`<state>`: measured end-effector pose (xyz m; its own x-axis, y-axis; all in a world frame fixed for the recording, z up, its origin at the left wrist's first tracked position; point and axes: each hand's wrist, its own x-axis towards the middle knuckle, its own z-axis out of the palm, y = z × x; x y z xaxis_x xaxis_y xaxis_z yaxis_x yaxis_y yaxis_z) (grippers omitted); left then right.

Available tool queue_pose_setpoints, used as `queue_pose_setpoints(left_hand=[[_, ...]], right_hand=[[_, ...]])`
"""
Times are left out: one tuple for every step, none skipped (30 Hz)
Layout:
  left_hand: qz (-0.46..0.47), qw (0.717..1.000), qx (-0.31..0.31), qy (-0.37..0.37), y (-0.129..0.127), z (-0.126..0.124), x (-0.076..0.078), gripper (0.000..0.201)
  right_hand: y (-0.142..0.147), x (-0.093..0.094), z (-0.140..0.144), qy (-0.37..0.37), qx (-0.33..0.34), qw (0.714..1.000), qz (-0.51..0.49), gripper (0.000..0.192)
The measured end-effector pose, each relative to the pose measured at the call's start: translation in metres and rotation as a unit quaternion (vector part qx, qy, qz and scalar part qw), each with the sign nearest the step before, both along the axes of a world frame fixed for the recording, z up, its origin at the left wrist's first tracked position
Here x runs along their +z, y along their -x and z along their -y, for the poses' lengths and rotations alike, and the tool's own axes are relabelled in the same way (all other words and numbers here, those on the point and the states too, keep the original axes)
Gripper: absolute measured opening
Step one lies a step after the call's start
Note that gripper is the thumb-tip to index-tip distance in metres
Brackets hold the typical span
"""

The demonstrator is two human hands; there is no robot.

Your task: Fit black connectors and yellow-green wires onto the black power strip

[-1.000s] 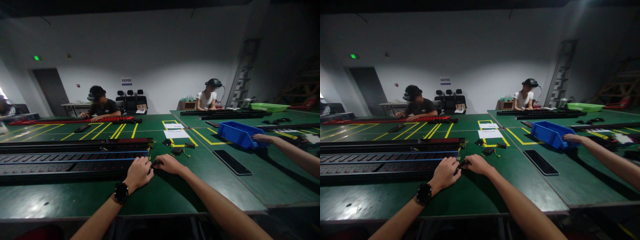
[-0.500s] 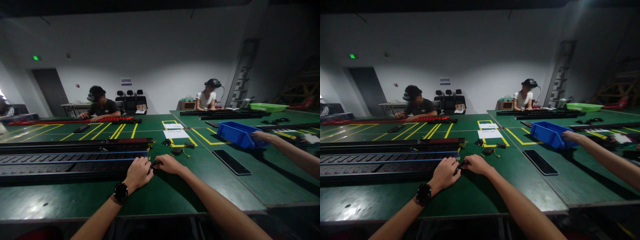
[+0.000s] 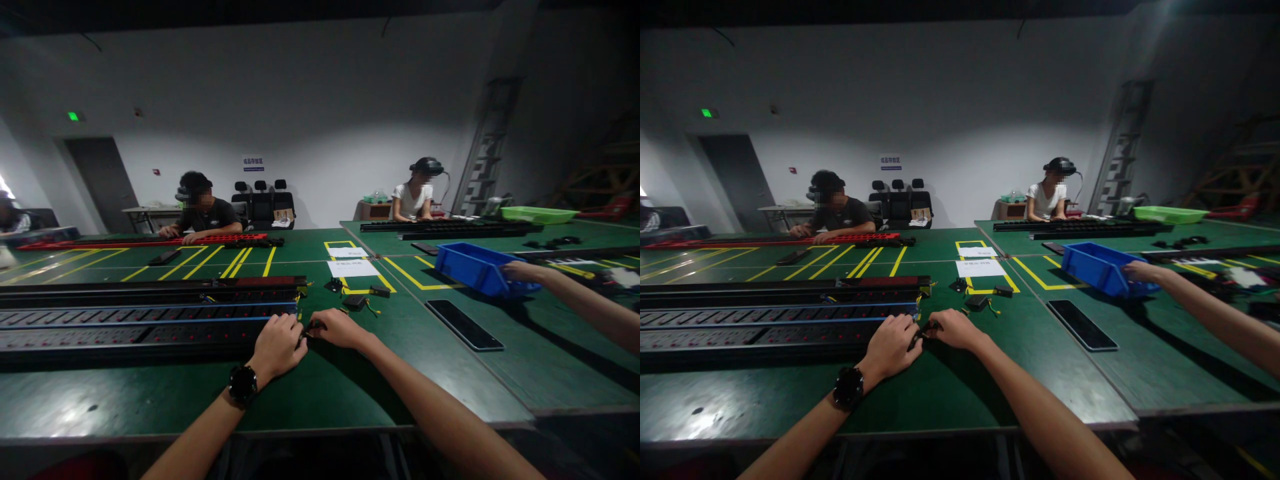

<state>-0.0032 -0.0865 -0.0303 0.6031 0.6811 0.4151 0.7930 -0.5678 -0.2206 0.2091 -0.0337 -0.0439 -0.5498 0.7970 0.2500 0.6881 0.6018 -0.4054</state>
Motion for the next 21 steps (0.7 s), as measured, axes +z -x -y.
queue_pose_setpoints(left_hand=[[0.000, 1.000, 0.000, 0.001, 0.0000, 0.0001, 0.0002, 0.020], [0.000, 1.000, -0.001, 0.001, 0.0000, 0.0001, 0.0003, 0.020], [0.001, 1.000, -0.001, 0.001, 0.0000, 0.0001, 0.0004, 0.020], [0.002, 1.000, -0.001, 0.002, 0.0000, 0.0000, 0.0004, 0.019], [0.003, 1.000, -0.002, 0.002, 0.0001, -0.0001, 0.0004, 0.019], [0.005, 1.000, -0.002, 0.002, 0.0001, -0.0002, 0.0004, 0.019], [0.006, 1.000, -0.003, 0.003, 0.0002, -0.0003, 0.0003, 0.018], [0.007, 1.000, -0.003, 0.004, 0.0002, -0.0004, 0.0002, 0.018], [0.007, 1.000, -0.004, 0.005, 0.0002, -0.0005, 0.0000, 0.018], [0.007, 1.000, -0.005, 0.005, 0.0002, -0.0006, -0.0001, 0.017], [0.007, 1.000, -0.005, 0.005, 0.0002, -0.0007, -0.0003, 0.017], [0.006, 1.000, -0.005, 0.004, 0.0001, -0.0008, -0.0005, 0.017], [0.005, 1.000, -0.004, 0.002, 0.0001, -0.0008, -0.0006, 0.018], [0.003, 1.000, -0.003, 0.001, 0.0000, -0.0008, -0.0008, 0.018], [0.001, 1.000, -0.001, 0.000, -0.0001, -0.0008, -0.0009, 0.019], [0.000, 1.000, 0.000, -0.001, -0.0002, -0.0007, -0.0009, 0.019], [-0.002, 1.000, 0.001, -0.001, -0.0002, -0.0006, -0.0008, 0.020], [-0.002, 1.000, 0.001, -0.001, -0.0002, -0.0005, -0.0006, 0.020], [-0.001, 1.000, 0.000, 0.000, -0.0002, -0.0003, -0.0003, 0.020], [0.000, 1.000, -0.001, 0.000, -0.0002, -0.0001, 0.0001, 0.019], [0.001, 1.000, -0.002, 0.001, -0.0002, 0.0001, 0.0004, 0.019]], right_hand=[[0.0000, 0.0001, 0.0000, 0.000, -0.001, 1.000, 0.001, 0.012], [0.0001, 0.0001, 0.0000, 0.001, -0.001, 1.000, 0.003, 0.012], [0.0001, 0.0002, 0.0000, 0.003, -0.002, 1.000, 0.004, 0.012], [0.0002, 0.0002, 0.0000, 0.004, -0.002, 1.000, 0.006, 0.013], [0.0002, 0.0003, 0.0000, 0.005, -0.001, 1.000, 0.006, 0.013], [0.0002, 0.0003, 0.0000, 0.005, -0.001, 1.000, 0.005, 0.013], [0.0002, 0.0004, 0.0001, 0.003, -0.001, 1.000, 0.004, 0.013], [0.0002, 0.0004, 0.0002, 0.001, -0.001, 1.000, 0.004, 0.012], [0.0003, 0.0005, 0.0004, -0.001, 0.000, 1.000, 0.004, 0.012], [0.0003, 0.0007, 0.0005, -0.002, -0.001, 1.000, 0.004, 0.012], [0.0004, 0.0009, 0.0007, -0.003, -0.002, 1.000, 0.005, 0.012], [0.0005, 0.0011, 0.0009, -0.003, -0.003, 1.000, 0.006, 0.012], [0.0006, 0.0013, 0.0011, -0.003, -0.004, 1.000, 0.005, 0.012], [0.0007, 0.0015, 0.0013, -0.002, -0.004, 1.000, 0.005, 0.012], [0.0008, 0.0017, 0.0014, -0.001, -0.005, 1.000, 0.005, 0.012], [0.0009, 0.0017, 0.0015, -0.001, -0.005, 1.000, 0.005, 0.013], [0.0009, 0.0017, 0.0015, 0.000, -0.005, 1.000, 0.005, 0.013], [0.0008, 0.0016, 0.0015, 0.000, -0.005, 1.000, 0.005, 0.013], [0.0008, 0.0015, 0.0014, 0.000, -0.005, 1.000, 0.005, 0.013], [0.0007, 0.0014, 0.0012, 0.000, -0.004, 1.000, 0.005, 0.013], [0.0006, 0.0013, 0.0011, 0.000, -0.004, 1.000, 0.005, 0.013]])
